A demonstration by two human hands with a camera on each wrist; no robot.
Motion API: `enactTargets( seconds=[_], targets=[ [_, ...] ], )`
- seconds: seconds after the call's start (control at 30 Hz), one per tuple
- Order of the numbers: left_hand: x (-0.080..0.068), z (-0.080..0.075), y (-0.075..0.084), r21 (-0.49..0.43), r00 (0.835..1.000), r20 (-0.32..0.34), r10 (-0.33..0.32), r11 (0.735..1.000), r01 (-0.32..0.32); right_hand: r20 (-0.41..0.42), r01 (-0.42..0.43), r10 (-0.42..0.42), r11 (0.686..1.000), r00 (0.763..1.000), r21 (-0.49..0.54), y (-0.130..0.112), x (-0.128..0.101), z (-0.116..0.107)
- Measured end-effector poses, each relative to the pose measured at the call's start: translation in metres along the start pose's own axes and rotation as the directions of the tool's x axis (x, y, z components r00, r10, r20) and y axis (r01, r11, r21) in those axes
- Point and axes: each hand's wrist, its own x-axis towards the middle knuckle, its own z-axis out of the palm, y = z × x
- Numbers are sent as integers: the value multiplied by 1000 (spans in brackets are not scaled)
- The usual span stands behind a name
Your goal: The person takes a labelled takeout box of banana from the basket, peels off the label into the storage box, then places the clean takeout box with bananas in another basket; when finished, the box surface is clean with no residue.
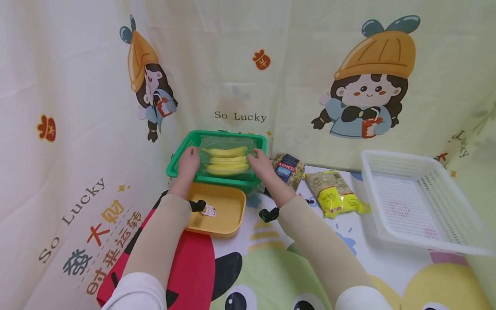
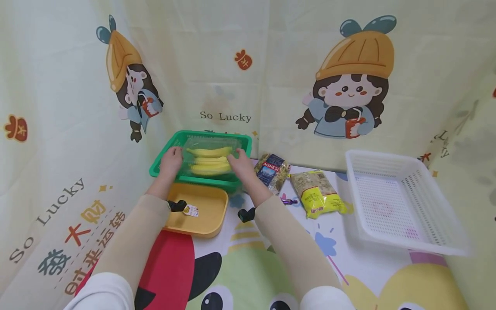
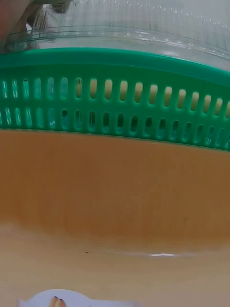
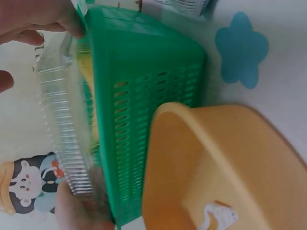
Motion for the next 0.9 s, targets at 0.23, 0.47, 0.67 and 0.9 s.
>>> enactTargets(
  seconds=[0.23,0.47,0.67,0.9],
  targets=[
    [6,-1,5,55,990,110,-88,995,82,60,-62,65,997,996,-44,-8,9,3],
    [8,-3,10,106,965,215,-148,986,128,71,-104,105,994,992,-20,-9,15,12],
    [11,-3,13,207,942,283,-182,970,126,115,-157,162,986,980,-55,-10,19,19],
    [13,-1,13,192,934,303,-188,972,133,133,-191,198,980,971,-63,-10,22,23]
  ],
)
